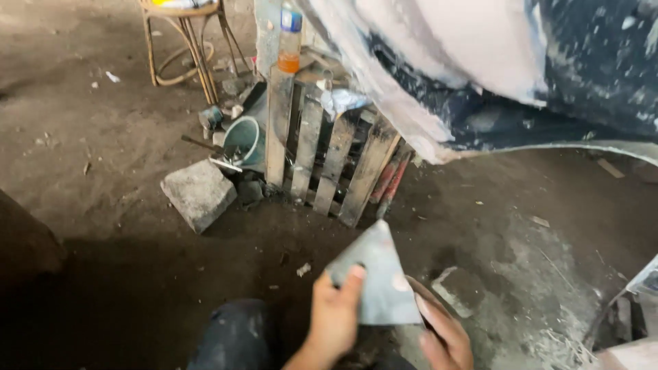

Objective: The person sands a car bumper with a sanding block, smoothing the surface of a white filler material. They use a metal scraper to remove excess filler and check the surface with their fingers.

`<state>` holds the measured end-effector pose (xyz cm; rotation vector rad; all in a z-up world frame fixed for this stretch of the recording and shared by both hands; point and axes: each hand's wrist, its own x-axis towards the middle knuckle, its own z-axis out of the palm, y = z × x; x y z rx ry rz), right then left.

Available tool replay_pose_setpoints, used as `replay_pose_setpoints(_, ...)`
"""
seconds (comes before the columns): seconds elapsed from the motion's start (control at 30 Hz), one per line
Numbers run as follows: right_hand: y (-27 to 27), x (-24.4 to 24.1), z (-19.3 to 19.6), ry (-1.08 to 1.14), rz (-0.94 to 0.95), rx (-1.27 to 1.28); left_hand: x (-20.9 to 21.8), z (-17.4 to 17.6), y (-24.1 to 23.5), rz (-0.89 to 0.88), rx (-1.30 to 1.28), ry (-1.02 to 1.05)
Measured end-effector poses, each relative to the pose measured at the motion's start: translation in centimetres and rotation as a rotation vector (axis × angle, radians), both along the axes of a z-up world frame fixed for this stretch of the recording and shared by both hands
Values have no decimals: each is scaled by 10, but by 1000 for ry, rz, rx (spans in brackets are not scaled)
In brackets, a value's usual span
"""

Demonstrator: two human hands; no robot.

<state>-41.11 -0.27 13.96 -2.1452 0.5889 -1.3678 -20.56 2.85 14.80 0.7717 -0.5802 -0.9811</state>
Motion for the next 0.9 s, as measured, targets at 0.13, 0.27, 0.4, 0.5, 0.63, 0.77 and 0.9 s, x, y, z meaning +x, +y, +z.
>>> replay_pose_setpoints(0.13,-28,-14,-42,68,146,434,16,40,17,-123,37,352)
replay_pose_setpoints(0.27,-29,5,-20,-931,439,714,6,14,12,-471,191,300)
replay_pose_setpoints(0.4,-19,9,4,-878,106,780,-13,-4,17,-737,212,224)
replay_pose_setpoints(0.5,-27,7,-1,-806,24,1084,-10,11,12,-653,196,250)
replay_pose_setpoints(0.63,-8,-5,34,-324,168,423,10,27,24,-529,259,230)
replay_pose_setpoints(0.77,4,-14,73,200,102,-88,15,49,26,-520,167,261)
replay_pose_setpoints(0.9,3,-14,88,258,108,-167,10,61,24,-544,119,269)
